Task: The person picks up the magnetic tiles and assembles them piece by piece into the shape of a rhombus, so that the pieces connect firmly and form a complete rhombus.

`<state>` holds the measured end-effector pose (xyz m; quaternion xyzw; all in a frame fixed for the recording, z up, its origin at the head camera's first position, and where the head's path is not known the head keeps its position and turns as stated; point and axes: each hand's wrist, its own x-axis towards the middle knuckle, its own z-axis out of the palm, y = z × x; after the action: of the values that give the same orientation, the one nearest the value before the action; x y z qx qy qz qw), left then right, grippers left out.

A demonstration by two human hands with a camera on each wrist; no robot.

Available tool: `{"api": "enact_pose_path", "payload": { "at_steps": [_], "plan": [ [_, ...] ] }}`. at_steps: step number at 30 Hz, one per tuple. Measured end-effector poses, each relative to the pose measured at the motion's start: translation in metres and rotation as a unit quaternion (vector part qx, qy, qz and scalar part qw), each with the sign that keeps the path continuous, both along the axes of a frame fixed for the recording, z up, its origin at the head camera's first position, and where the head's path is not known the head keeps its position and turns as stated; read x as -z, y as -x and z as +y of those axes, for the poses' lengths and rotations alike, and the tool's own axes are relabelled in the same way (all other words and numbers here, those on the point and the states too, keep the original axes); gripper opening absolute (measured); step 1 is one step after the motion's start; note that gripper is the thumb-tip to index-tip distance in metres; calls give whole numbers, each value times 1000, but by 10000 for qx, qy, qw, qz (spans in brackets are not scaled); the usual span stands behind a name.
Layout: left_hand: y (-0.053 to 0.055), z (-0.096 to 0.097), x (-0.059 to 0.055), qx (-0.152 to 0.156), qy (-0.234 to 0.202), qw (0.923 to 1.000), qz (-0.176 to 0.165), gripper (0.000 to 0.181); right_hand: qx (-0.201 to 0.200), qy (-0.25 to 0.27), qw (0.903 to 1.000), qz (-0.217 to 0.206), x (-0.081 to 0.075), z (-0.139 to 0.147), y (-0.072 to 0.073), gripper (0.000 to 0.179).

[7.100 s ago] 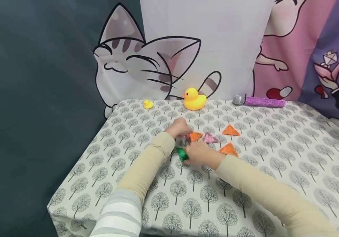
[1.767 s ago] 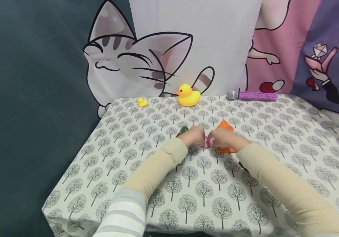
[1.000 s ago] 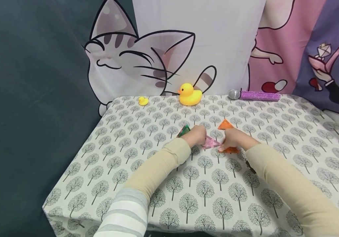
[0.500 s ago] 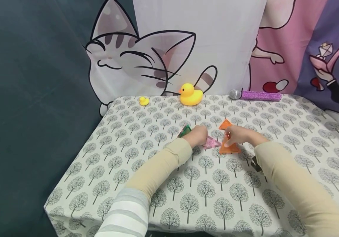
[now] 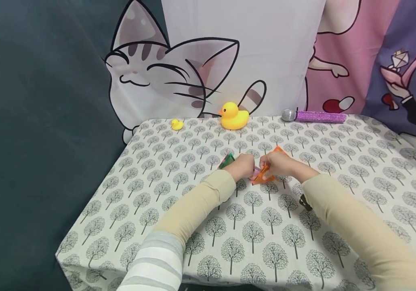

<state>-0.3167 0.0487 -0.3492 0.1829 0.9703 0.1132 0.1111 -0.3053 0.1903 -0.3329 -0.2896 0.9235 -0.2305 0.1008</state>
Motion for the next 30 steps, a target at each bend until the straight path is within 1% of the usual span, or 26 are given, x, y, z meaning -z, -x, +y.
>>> {"api": "enact_pose_path", "payload": {
  "at_steps": [3,6,8,10,12,15,17,20,22,24,27,30],
  "plan": [
    [1,-2,2,101,-86,9999,10,9,130,-272,9993,212,1,-5,1,22],
    [0,-7,2,211,-242,9995,-79,4,181,-326,9991,193,2,-8,2,21],
    [-1,-11,2,283,-373,9987,-200,11,165,-270,9994,105,2,-9,1,20],
    [-4,-15,0,334,-490,9974,-409,20,129,-211,9997,24,2,-9,1,19],
    [-6,-17,-2,417,-567,9959,-568,24,151,-167,9997,-63,1,-9,0,18],
    [-10,-17,-4,614,-626,9940,-658,16,165,-173,9996,-119,0,-8,1,17],
    [-12,-16,-5,704,-646,9937,-586,8,174,-184,9995,-185,-1,-7,2,17],
    [-14,-14,-3,679,-648,9944,-495,7,96,-131,9992,-367,-2,-4,3,17],
    [-14,-12,-2,601,-627,9952,-442,7,95,-150,9988,-461,-6,0,4,18],
    [-14,-11,-1,527,-611,9957,-459,6,151,-166,9983,-541,-8,6,7,20],
    [-14,-11,-1,489,-661,9952,-525,5,353,-263,9976,-527,-12,15,12,24],
    [-15,-11,0,449,-792,9941,-584,4,565,-326,9969,-437,-11,22,17,29]
  ]
}}
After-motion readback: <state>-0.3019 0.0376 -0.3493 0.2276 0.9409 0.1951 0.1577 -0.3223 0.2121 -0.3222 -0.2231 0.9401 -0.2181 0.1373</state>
